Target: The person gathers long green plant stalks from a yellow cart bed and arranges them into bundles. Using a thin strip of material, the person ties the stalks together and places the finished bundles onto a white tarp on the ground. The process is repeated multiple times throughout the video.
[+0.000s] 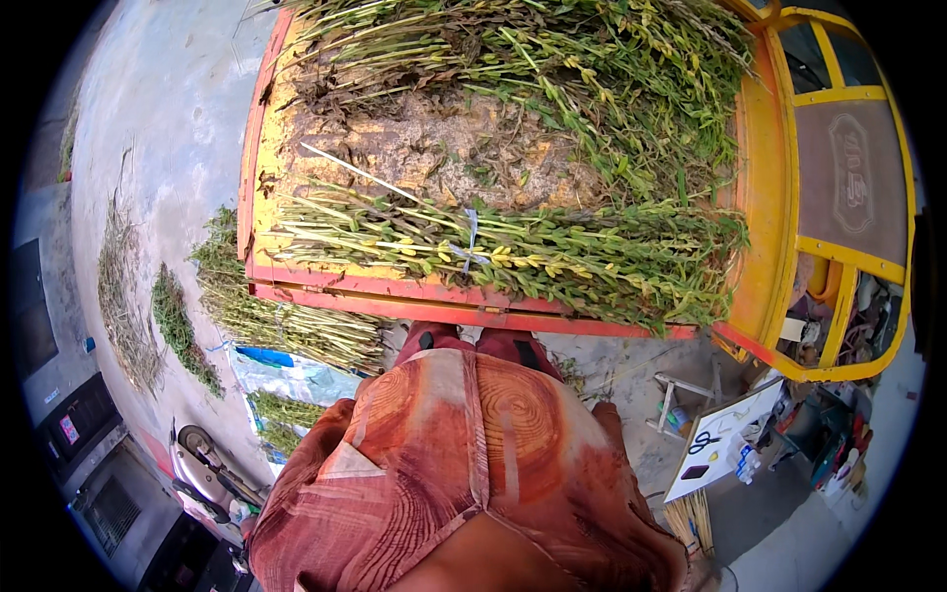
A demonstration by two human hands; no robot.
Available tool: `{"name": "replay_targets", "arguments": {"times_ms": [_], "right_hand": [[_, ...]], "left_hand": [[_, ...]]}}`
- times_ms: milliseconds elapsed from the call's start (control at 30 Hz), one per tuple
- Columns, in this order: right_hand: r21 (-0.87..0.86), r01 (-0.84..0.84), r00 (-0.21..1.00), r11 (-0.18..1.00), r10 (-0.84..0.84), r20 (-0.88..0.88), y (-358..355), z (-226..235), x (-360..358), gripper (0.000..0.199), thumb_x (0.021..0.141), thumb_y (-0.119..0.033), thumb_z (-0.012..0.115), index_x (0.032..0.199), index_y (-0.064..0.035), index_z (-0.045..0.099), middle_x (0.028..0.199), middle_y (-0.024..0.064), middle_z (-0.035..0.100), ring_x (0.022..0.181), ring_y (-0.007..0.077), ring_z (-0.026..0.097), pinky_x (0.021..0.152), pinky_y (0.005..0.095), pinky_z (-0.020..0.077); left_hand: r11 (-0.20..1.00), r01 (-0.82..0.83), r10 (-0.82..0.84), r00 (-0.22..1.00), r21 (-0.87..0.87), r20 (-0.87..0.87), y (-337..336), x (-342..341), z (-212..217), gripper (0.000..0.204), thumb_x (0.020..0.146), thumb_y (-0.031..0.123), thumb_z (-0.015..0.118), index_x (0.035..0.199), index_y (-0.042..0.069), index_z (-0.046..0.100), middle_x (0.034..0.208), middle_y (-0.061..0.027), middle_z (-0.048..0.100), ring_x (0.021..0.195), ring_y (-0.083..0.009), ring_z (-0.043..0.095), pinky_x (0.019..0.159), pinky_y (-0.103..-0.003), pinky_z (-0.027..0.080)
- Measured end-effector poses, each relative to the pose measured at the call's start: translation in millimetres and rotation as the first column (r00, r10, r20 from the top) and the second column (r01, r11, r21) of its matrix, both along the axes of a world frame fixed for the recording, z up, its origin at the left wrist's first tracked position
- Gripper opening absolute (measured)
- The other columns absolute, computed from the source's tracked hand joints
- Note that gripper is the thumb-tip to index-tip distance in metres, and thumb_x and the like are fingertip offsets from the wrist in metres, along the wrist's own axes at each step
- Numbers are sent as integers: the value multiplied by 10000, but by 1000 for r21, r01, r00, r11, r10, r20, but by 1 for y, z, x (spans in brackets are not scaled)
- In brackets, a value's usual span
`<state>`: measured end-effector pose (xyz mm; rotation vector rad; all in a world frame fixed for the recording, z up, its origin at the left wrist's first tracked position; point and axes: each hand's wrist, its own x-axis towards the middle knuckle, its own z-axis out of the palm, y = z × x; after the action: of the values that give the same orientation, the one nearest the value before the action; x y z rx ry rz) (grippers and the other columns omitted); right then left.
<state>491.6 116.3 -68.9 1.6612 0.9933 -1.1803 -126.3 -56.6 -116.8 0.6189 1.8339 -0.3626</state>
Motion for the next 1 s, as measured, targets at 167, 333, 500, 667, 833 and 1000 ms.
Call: {"name": "replay_targets", "arguments": {"times_ms": [167,333,500,667,833,1000], "right_hand": [[485,578,730,657,-152,-666,42,-38,-125,273,753,-279,728,770,-23,634,702,112,656,664,251,656,632,350,517],[895,444,855,52,274,-440,207,73,-255,213,778,-198,718,836,-33,596,811,129,595,591,274,610,547,358,507],[932,-125,956,339,291,22,265,18,-284,167,790,-142,697,881,-31,612,778,86,560,549,291,575,506,368,478],[243,962,209,-128,-235,-949,260,7,-253,134,916,-154,572,816,-65,568,592,26,495,453,139,477,401,253,369],[-38,980,-97,-197,-304,-948,176,45,-198,132,946,-154,532,859,-54,524,563,-11,450,417,46,303,367,213,249],[335,431,826,837,-217,-520,12,-57,-159,627,778,-388,729,1237,1,551,925,116,678,830,220,657,662,353,528]], "left_hand": [[988,-27,24,999,-150,-23,-15,-40,59,269,805,292,603,900,47,658,903,-200,650,848,-370,628,736,-442,499],[984,19,-25,999,-178,-34,6,-70,85,259,807,274,609,902,39,661,919,-192,654,850,-357,632,742,-425,502],[983,164,-164,987,-88,7,67,-58,60,249,809,257,616,905,32,664,936,-184,657,853,-345,636,747,-408,505],[892,365,-340,930,267,-136,172,-12,41,239,811,239,622,908,25,667,952,-176,661,855,-332,641,753,-391,508],[183,294,-182,948,938,-262,344,-1,114,205,810,121,659,983,40,586,980,-128,609,828,-319,607,683,-395,498],[247,362,-472,855,899,-215,479,7,84,362,847,370,619,1011,48,621,1007,-158,623,925,-368,582,823,-454,464]]}}
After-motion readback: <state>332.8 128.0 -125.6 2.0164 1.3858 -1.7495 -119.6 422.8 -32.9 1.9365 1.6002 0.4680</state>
